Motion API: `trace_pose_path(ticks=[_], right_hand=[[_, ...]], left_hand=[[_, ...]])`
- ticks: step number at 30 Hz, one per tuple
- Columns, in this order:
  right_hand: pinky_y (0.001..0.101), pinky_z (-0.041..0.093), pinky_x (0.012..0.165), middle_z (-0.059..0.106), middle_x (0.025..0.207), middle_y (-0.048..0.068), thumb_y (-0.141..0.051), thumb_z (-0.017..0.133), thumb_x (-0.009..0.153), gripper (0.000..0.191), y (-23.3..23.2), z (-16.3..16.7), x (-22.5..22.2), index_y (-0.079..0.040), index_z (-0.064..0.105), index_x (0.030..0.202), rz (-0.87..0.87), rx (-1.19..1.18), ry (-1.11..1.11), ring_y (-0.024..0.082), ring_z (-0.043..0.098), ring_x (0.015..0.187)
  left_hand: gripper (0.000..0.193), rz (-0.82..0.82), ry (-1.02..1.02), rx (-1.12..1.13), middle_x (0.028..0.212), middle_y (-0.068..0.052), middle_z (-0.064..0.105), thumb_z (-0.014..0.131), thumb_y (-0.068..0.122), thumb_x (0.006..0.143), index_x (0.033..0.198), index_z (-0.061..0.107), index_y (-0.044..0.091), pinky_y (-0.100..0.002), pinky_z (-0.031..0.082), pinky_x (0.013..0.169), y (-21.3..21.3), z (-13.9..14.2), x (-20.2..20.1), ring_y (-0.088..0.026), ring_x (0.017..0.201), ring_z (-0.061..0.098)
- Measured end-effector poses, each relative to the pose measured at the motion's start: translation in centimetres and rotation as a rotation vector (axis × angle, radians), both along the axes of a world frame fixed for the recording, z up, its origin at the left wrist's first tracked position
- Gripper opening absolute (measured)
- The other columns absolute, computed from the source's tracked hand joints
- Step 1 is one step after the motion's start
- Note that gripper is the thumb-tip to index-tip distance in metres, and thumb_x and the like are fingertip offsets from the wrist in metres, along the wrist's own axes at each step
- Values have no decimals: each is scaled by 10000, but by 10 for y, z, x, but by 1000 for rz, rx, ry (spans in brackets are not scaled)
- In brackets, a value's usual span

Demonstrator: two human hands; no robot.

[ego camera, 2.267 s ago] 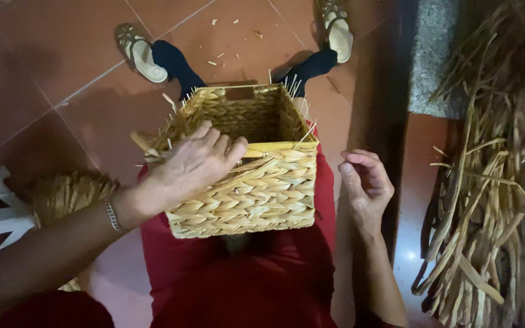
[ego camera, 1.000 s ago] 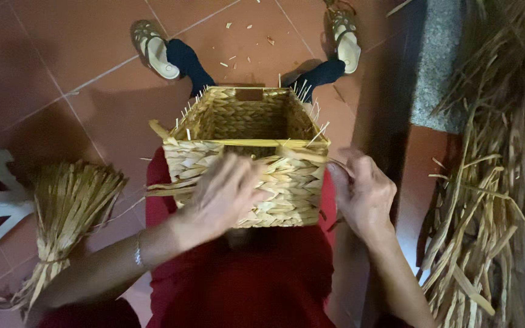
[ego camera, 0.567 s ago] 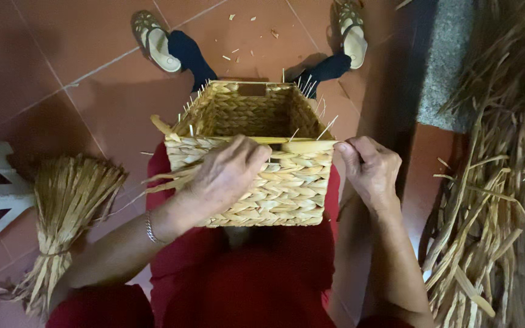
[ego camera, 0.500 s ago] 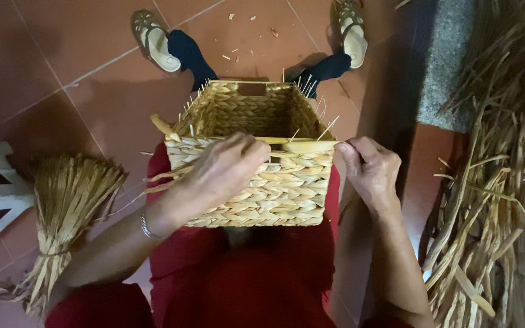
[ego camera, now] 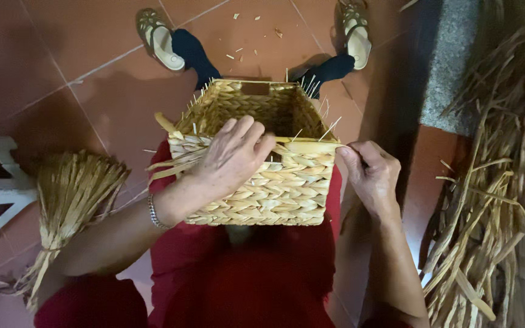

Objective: The person sits on the floor weaving a water hyacinth basket, wrapping and tucking flat fiber strips around the basket rim by hand. They reach to a pile of dried strips beside them, pull out new strips, weave them along the edge, and occasionally cut a strip with scissors.

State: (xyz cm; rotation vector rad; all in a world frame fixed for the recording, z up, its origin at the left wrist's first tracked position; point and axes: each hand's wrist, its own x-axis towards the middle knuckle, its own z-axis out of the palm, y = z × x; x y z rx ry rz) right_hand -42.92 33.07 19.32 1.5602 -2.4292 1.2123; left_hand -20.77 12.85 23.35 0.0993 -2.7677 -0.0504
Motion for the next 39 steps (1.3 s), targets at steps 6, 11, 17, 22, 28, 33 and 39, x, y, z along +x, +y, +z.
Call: trace_pose_path(ticks=[6,11,17,22,28,33,39], right_hand=[[345,510,594,689,740,103,-167,758,965,127,31,9,14,-45,780,942,20,51,-134,205,645,639],[348,562,588,735,749,68,-167,738,933,120,45,3,40,-56,776,909,313,37,-169,187,686,631],[404,545,578,671,696,105,-192,802,893,198,32,-2,73,-38,699,820,336,98,-67,285,667,623],[410,544,640,725,864,112,-280,797,825,259,26,9,71,-42,704,865,341,35,118,303,690,732],[393,587,766,702,1036,118,-121,742,947,200,14,22,68,-50,704,1131,166,-126,125,285,700,906],[398,579,740,615,1113,152,-61,759,877,446,-6,23,70,-51,659,1311,91,-18,260,290,671,895],[390,564,671,599,1063,136,-30,766,837,507,-13,19,70,-55,669,1334,75,14,348,268,654,827]], left_hand=[[181,-45,-94,-52,933,-131,546,627,115,762,902,641,1,-404,488,860,-5,-1,-21,-284,986,529],[138,-117,-58,-103,867,-84,578,663,157,791,861,652,38,-411,468,792,-8,-8,-40,-256,967,542],[147,-36,-308,214,786,-147,680,651,70,831,965,677,15,-466,530,746,-12,-30,-61,-324,868,663],[498,-76,-322,863,1107,-222,718,650,2,782,1280,638,4,-419,579,874,-27,-50,-66,-339,1016,731],[425,-204,-388,1225,1132,-136,773,637,21,879,1301,685,38,-333,607,875,-55,-58,-90,-210,1037,753],[443,12,-475,1093,873,-63,816,745,101,804,1246,717,124,-303,598,723,-41,-42,-107,-131,760,761],[557,220,-297,1146,746,-86,763,813,81,697,1217,611,88,-328,581,631,-30,-33,-104,-158,643,730]])
